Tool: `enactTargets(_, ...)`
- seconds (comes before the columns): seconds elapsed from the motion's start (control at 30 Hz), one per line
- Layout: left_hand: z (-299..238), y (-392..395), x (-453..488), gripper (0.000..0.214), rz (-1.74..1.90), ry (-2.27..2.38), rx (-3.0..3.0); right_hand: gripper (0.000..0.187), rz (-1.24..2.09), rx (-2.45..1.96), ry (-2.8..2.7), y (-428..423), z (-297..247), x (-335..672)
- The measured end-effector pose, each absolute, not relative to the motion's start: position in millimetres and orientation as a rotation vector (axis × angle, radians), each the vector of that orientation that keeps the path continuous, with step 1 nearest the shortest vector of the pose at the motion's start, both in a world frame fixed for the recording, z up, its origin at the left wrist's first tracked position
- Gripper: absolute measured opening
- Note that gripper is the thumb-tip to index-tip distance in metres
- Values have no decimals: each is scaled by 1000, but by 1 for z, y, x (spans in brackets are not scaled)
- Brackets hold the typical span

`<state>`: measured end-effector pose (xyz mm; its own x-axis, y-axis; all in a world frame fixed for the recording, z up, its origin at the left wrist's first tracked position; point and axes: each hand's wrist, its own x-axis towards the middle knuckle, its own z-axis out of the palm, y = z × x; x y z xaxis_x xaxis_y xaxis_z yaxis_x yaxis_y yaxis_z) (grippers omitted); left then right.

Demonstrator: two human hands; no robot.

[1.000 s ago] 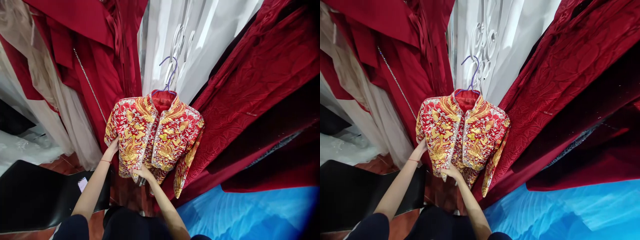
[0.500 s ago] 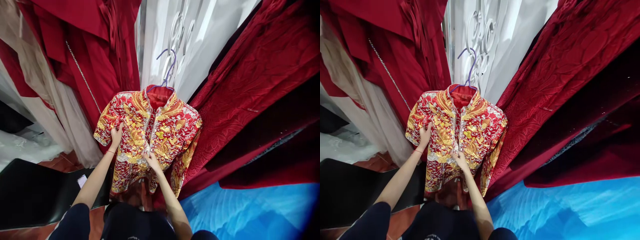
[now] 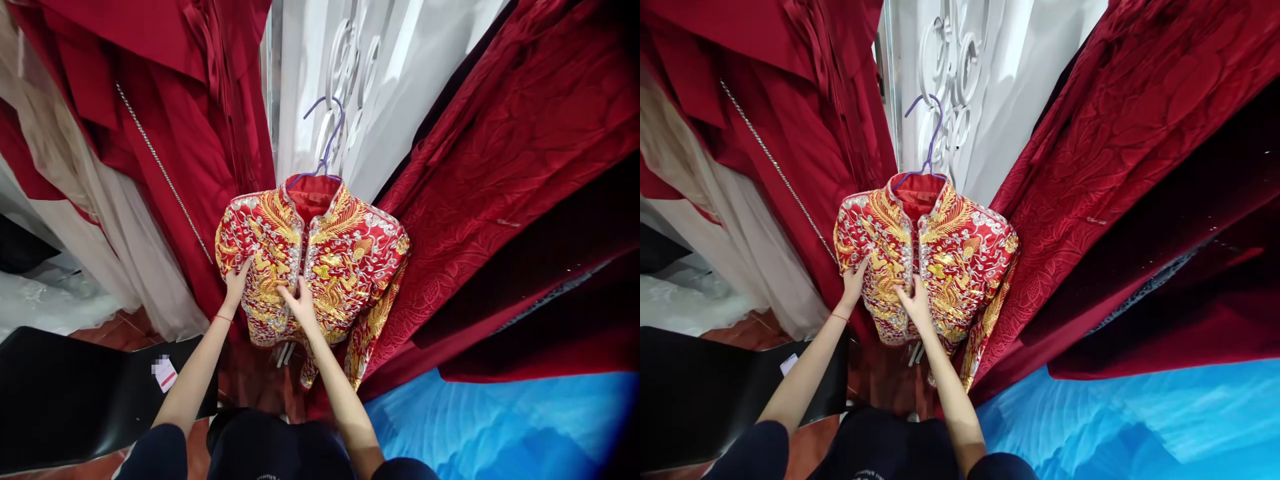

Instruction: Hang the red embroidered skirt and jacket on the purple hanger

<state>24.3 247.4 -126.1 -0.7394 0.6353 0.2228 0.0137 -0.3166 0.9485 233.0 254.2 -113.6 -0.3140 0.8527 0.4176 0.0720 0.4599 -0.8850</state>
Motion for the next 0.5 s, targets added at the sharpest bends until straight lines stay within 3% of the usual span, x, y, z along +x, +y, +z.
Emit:
enactTargets(0.17,-118,252,27,49,2156,1655,770,36,626,-953,-1683,265,-67,231)
enactTargets(0.27,-125,248,19,51,2073,1707,898,32,633,-965,-1668,259,-70,242)
enactTargets(0.4,-168,226,22,56,2029,1870,985,31,877,-1152,-1522,254,-100,280)
enactTargets(0.5,-218,202,51,78,1966,1916,648,33,1397,-1353,-1495,256,-141,308)
